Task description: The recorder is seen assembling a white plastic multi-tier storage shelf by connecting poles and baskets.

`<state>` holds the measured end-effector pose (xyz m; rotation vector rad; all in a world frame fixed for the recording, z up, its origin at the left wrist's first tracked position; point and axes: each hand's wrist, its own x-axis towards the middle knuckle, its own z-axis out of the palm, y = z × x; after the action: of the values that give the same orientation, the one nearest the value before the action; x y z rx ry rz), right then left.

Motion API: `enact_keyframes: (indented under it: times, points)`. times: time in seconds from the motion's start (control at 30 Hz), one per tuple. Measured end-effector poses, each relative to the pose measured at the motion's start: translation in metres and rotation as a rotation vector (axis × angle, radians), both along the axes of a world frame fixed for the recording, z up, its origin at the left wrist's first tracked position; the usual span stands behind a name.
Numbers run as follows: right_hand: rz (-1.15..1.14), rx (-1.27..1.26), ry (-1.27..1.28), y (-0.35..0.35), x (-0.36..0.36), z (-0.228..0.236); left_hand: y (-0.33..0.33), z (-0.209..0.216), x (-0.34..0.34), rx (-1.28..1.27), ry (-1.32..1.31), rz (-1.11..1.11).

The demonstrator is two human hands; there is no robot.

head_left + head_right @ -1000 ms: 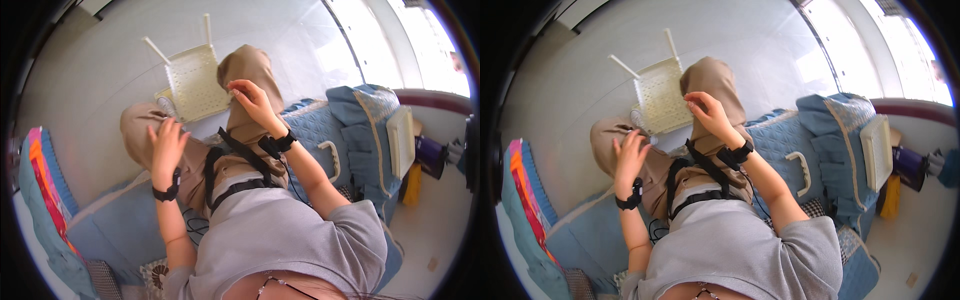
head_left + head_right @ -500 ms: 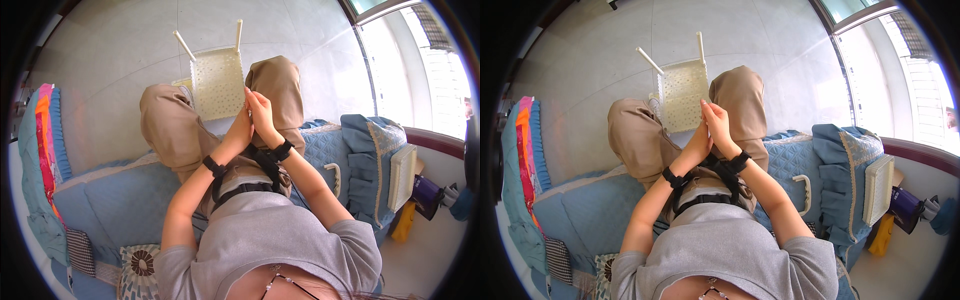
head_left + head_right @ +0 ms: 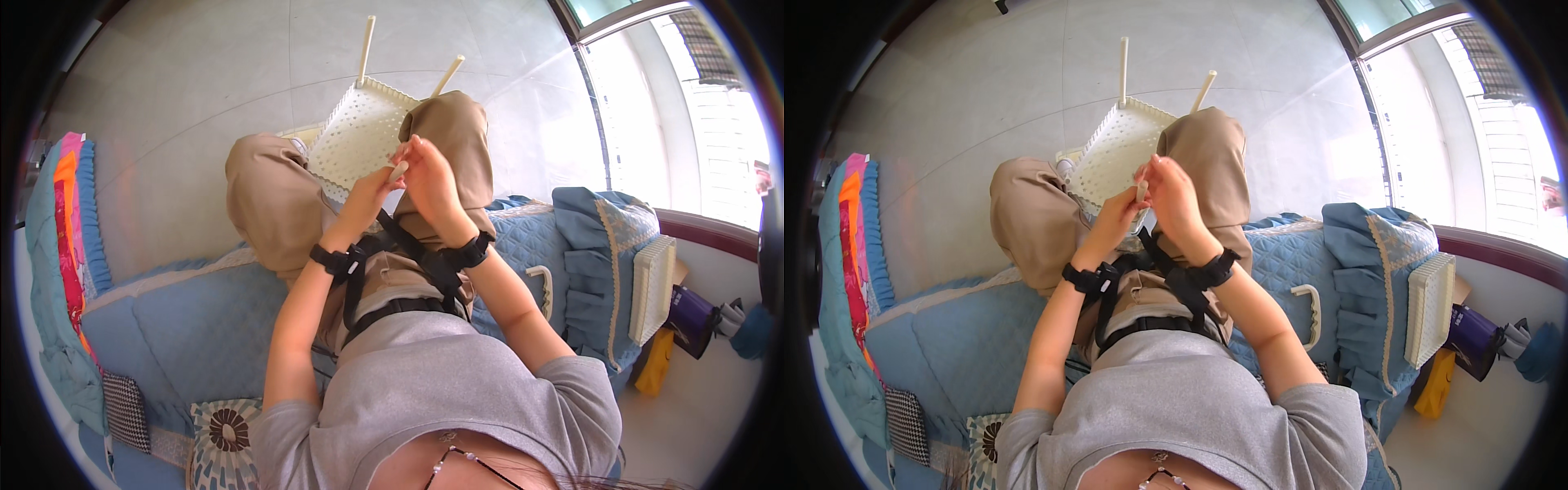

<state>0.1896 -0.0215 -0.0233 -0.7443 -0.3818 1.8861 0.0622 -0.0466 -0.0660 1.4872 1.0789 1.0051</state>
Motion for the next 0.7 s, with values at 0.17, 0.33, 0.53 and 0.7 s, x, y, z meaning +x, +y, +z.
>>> enact_keyframes:
  times: [0.17,0.33,0.53,0.7]
  points:
    - [-0.44,0.335,-0.761,0.068,0.059,-0.025,0.0,-0.002,-0.025,-0.245,-0.008,-0.199]
    - [-0.086,0.595,-0.914,0.135,0.095,-0.029,-0.013,0.012,-0.039,-0.196,0.137,-0.204]
    - [0.111,0.594,-1.007,0.152,0.097,-0.012,-0.013,0.025,-0.061,-0.145,0.133,-0.107]
    - [-0.026,0.68,-1.214,0.153,0.098,-0.022,-0.024,0.036,-0.041,0.082,0.253,-0.215]
